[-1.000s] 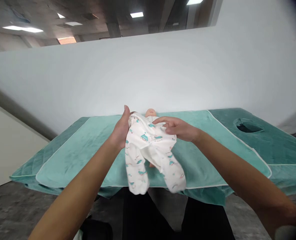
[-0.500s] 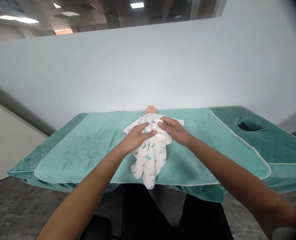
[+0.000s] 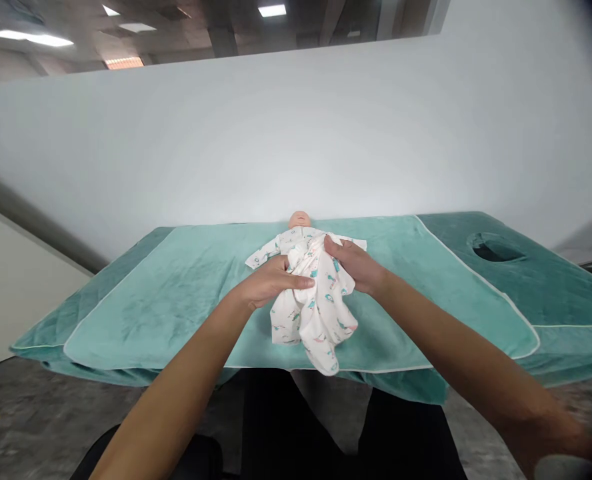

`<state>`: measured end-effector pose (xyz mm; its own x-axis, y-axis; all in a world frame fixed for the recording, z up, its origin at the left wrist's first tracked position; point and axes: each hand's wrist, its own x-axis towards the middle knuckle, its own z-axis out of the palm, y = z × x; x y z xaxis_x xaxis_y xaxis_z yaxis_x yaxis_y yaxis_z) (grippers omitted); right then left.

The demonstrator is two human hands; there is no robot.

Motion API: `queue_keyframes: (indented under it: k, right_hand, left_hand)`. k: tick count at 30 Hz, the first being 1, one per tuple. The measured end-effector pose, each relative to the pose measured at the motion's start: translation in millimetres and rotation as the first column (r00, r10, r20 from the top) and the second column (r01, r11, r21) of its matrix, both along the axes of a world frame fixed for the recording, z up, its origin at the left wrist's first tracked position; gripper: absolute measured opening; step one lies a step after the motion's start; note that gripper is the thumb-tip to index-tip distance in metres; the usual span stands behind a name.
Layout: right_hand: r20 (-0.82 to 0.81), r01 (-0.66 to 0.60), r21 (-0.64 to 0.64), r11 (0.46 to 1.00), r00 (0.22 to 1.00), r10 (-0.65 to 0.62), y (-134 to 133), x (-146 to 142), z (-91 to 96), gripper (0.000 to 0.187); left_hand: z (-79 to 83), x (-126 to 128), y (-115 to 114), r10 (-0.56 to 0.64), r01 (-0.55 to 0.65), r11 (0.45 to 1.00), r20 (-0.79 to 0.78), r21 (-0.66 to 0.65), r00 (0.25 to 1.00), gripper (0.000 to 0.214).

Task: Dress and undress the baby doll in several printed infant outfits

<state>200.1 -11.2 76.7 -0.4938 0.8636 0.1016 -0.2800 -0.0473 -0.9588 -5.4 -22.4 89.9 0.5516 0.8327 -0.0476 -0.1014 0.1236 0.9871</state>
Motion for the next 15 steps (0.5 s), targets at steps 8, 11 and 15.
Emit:
queue_keyframes:
  k: [8,11,15]
  right_hand:
    - [0.278,-0.34,-0.005,0.941,0.903,0.328,-15,4,-8.0,0.036]
    - [0.009,-0.098,0.01,0.995,0.995,0.098,-14,0,-9.1,0.043]
    - [-0.151,-0.033,-0.096,0.995,0.988,0.019,-11,-9,-23.7,0.053]
  left_hand:
    - [-20.3,9,-2,0.218,-0.207,0.976,0.206,-0.074,0.954,0.05]
    - [-26.9,0,-4,0.133,-0.116,0.985,0.14,-0.126,0.981,0.06]
    - [-40.3,-14,3,-0.049,0.053,0.988,0.03,-0.144,0.998,0.068]
